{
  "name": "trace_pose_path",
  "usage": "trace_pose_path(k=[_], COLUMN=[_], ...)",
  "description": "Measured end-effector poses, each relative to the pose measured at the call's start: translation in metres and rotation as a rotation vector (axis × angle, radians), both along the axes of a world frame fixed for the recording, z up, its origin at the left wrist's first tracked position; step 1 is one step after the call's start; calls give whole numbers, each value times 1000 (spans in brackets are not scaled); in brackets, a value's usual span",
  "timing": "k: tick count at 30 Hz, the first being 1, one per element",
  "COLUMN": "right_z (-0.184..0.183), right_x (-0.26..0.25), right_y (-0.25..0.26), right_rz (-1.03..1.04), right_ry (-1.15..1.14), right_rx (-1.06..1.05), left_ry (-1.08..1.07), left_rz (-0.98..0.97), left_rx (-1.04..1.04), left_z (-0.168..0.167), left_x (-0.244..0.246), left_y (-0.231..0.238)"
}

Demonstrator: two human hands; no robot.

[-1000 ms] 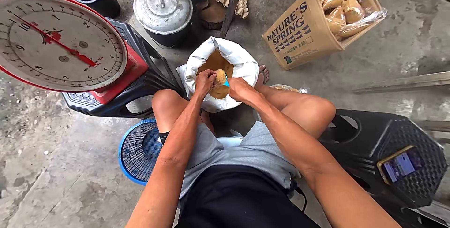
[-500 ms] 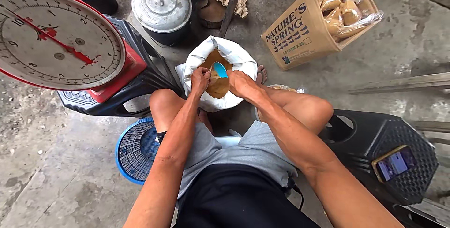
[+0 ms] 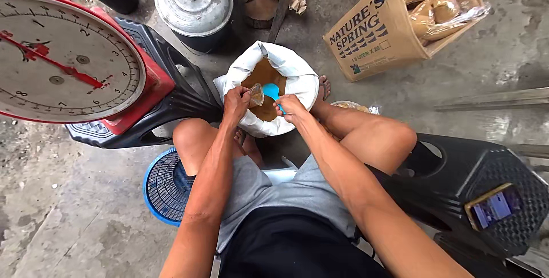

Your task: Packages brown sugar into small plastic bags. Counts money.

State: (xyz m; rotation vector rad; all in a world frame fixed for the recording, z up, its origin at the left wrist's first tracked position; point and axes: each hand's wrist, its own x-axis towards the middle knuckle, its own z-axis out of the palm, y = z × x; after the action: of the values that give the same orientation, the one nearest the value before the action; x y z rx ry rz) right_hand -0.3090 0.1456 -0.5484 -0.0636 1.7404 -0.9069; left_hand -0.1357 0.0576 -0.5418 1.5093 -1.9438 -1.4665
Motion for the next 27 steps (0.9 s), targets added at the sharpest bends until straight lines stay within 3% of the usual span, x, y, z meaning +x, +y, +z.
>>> trace_pose_path(k=[4,8,12,17,22,27], right_z=[-39,-65,-100,-137,-151,-118], right_x=[-2,-17,-26,-23,-20,-17], right_y=[-48,-80,-96,-111,-109,-82], right_rz=[-79,77,216,184,92,106], right_ry=[94,275,424,457,368,258], right_rx=[125,158,47,-129,-200,-239], left_ry=[-30,3,-42,-73,-100,-104], left_rz=[-3,-5,9,27,29,6], left_rx=[-23,0,40,52,48,29], left_z=[5,23,24,19,15,9], left_x=[-1,4,0,1,-3,-8], left_y=[0,13,3,2,5,0])
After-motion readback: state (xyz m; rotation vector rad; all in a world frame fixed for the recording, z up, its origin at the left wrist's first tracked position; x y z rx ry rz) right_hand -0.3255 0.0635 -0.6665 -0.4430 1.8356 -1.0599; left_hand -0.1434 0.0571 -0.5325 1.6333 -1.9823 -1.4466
